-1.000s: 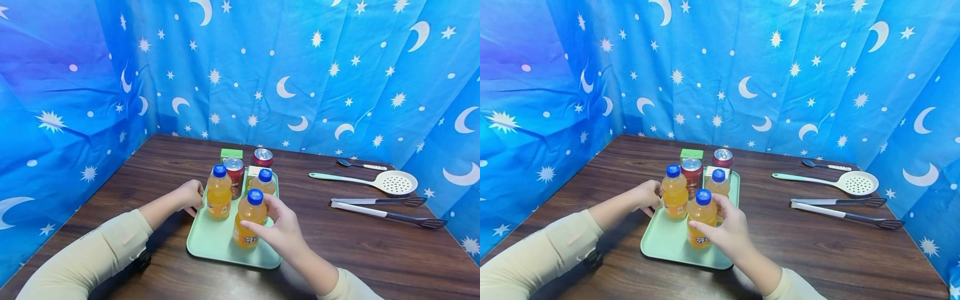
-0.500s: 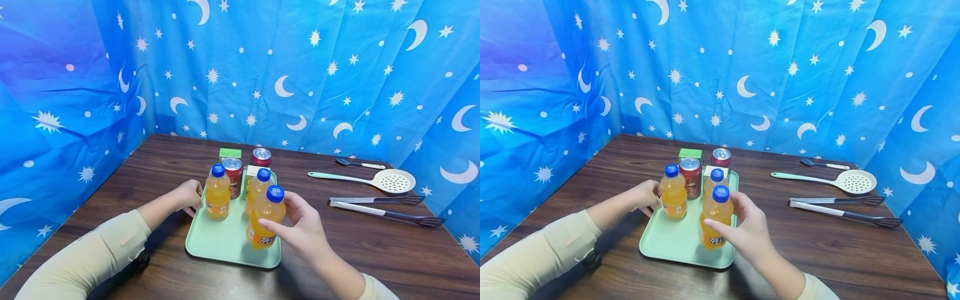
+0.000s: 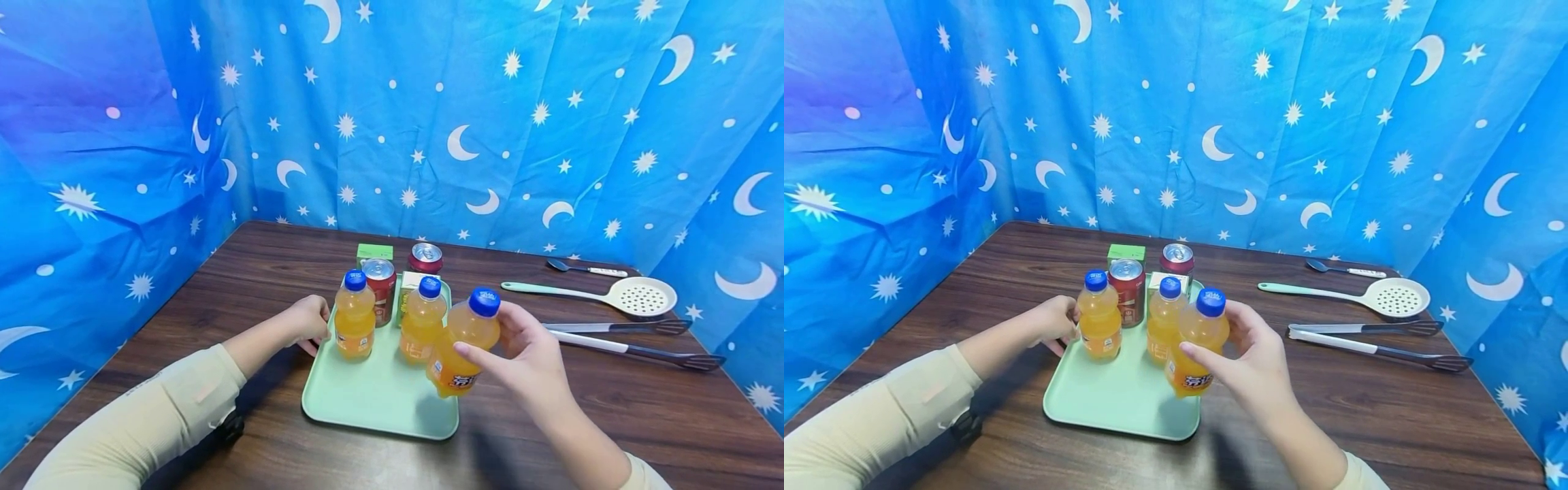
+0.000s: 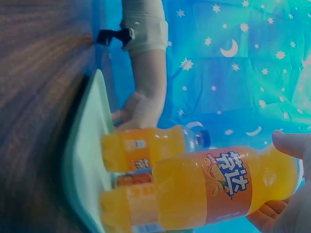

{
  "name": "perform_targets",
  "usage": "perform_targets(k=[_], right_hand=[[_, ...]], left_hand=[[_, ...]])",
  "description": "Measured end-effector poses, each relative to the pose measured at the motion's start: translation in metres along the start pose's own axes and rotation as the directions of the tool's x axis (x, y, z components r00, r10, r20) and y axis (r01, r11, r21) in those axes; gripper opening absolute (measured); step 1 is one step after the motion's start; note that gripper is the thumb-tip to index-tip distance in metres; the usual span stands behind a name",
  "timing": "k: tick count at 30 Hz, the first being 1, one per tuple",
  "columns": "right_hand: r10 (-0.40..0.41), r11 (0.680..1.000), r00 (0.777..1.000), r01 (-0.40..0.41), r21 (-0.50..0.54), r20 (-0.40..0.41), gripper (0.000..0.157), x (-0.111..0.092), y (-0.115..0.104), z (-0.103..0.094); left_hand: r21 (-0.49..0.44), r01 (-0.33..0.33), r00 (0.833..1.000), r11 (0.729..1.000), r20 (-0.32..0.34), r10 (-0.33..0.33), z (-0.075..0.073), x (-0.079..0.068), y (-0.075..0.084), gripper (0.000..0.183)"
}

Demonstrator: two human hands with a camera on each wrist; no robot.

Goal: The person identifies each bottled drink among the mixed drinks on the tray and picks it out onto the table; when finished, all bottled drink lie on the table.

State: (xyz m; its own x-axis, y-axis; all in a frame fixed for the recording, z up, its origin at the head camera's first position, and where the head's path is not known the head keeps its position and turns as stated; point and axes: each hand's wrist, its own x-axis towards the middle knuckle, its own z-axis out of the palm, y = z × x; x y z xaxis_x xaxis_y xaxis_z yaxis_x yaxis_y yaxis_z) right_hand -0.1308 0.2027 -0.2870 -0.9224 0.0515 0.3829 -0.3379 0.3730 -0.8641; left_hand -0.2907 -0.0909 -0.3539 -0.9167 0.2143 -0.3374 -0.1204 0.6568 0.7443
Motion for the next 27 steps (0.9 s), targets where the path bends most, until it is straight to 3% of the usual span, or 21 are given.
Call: perform_targets(k=[14,27], right_hand=[[-0.065,0.995,0.995,0.059,-0.075,-0.074,0.050,0.013,-0.002,-0.019],[-0.087,0.990,0.987,0.071,-0.119,-0.135,0.052,0.038,0.014,-0.028]], left_hand=[[-0.006,-0.016,1.000,1.000,0.005,0.016,0.000,-0.001,-0.001,0.026],[-0.014,-0.017,1.000,1.000,0.000,0.017,0.000,-0.001,-0.002,0.026]])
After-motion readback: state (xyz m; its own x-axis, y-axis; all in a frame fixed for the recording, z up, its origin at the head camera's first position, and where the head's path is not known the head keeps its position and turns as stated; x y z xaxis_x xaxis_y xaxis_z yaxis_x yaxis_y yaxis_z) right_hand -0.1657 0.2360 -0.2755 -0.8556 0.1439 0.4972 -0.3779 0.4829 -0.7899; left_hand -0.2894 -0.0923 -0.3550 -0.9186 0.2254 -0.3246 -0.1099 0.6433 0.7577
